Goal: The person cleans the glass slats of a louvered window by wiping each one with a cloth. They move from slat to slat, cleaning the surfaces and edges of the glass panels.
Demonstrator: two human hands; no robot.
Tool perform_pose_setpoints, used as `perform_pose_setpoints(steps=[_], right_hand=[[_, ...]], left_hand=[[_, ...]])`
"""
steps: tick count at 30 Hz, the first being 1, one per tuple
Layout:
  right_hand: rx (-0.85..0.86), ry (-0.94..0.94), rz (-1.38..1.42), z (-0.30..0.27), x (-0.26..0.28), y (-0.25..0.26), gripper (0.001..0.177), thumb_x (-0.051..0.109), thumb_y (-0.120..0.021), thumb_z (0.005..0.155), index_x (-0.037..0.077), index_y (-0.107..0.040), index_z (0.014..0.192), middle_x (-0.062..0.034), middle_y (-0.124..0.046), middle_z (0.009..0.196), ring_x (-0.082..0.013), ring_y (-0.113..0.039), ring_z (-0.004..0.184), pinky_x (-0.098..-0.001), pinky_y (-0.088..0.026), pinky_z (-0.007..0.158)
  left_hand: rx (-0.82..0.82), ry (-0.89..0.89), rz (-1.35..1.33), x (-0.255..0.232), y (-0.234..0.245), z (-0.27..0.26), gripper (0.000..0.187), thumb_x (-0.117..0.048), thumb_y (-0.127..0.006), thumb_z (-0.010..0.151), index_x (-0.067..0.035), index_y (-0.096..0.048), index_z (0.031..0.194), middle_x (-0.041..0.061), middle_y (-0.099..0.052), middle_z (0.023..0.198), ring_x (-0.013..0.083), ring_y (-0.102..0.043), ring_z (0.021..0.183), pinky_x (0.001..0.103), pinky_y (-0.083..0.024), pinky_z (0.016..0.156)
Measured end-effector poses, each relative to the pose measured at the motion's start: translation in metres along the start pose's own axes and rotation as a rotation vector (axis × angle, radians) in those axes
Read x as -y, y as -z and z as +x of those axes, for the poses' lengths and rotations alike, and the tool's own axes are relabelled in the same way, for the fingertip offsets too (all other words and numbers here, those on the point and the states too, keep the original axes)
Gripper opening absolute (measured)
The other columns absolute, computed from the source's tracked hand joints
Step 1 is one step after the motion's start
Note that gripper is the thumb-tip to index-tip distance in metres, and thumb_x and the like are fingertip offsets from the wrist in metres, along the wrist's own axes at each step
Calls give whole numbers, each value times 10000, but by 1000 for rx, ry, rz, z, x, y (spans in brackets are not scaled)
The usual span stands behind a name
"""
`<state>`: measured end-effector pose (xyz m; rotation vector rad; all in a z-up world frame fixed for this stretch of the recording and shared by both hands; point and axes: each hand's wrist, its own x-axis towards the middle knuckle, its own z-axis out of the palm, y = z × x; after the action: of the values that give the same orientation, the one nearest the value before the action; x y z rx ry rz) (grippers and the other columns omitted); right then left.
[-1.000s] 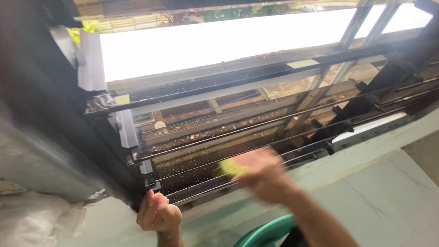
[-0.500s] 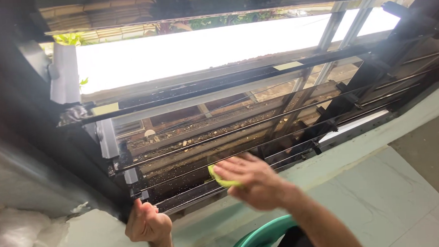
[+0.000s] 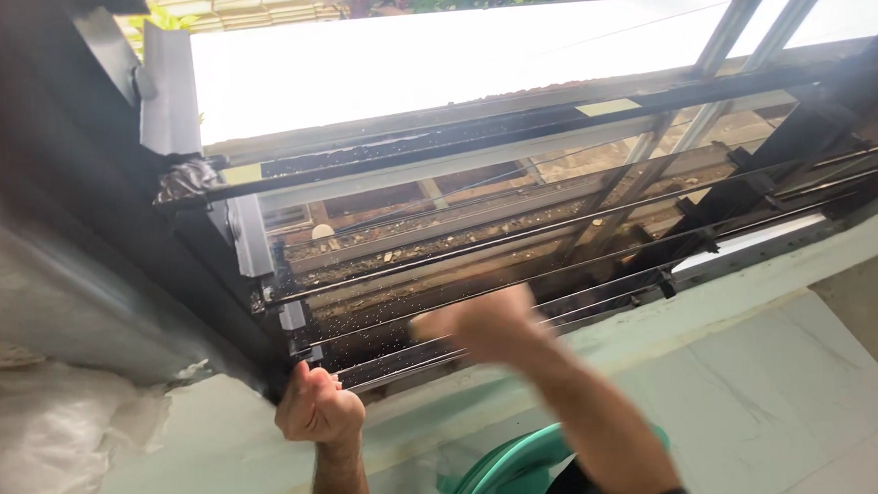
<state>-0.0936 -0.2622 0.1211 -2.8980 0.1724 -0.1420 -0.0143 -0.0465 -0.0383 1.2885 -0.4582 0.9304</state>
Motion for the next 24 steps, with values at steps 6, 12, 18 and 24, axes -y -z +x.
perform_pose_setpoints(steps=[6,12,18,24], right_hand=[[-105,467,155,-16,89,10,221,290,-597,987,124,-686,1102,-53,-723,932,-272,-719,834,-431,-557,703],[-213,195,-766,-59,-136,4,180,378,-680,986,287,-834,966,18,-617,537,-211,-596,448,-387,-442,356],[-270,125,-223,-26,10,25,173,298,-796,819,167,-795,932,-81,-746,737,-289,-656,562,-448,-483,503],[199,380,182,23,143,-6,339,243,-562,977,50,-628,1248,-128,-706,1003,-309,-697,887,-475,-519,714]], left_hand=[[105,-80,-1,-7,5,8,399,-48,-456,983,109,-635,1304,137,-668,815,188,-631,666,305,-512,608],[-3,-38,-46,7,7,9,344,-27,-507,926,112,-668,1197,252,-715,995,104,-548,550,251,-438,493],[-30,20,-12,8,20,14,343,1,-548,949,125,-684,1238,17,-595,686,86,-475,554,258,-368,535],[41,24,-113,-2,33,30,309,-58,-579,993,96,-665,1247,115,-758,849,114,-690,680,239,-544,592]])
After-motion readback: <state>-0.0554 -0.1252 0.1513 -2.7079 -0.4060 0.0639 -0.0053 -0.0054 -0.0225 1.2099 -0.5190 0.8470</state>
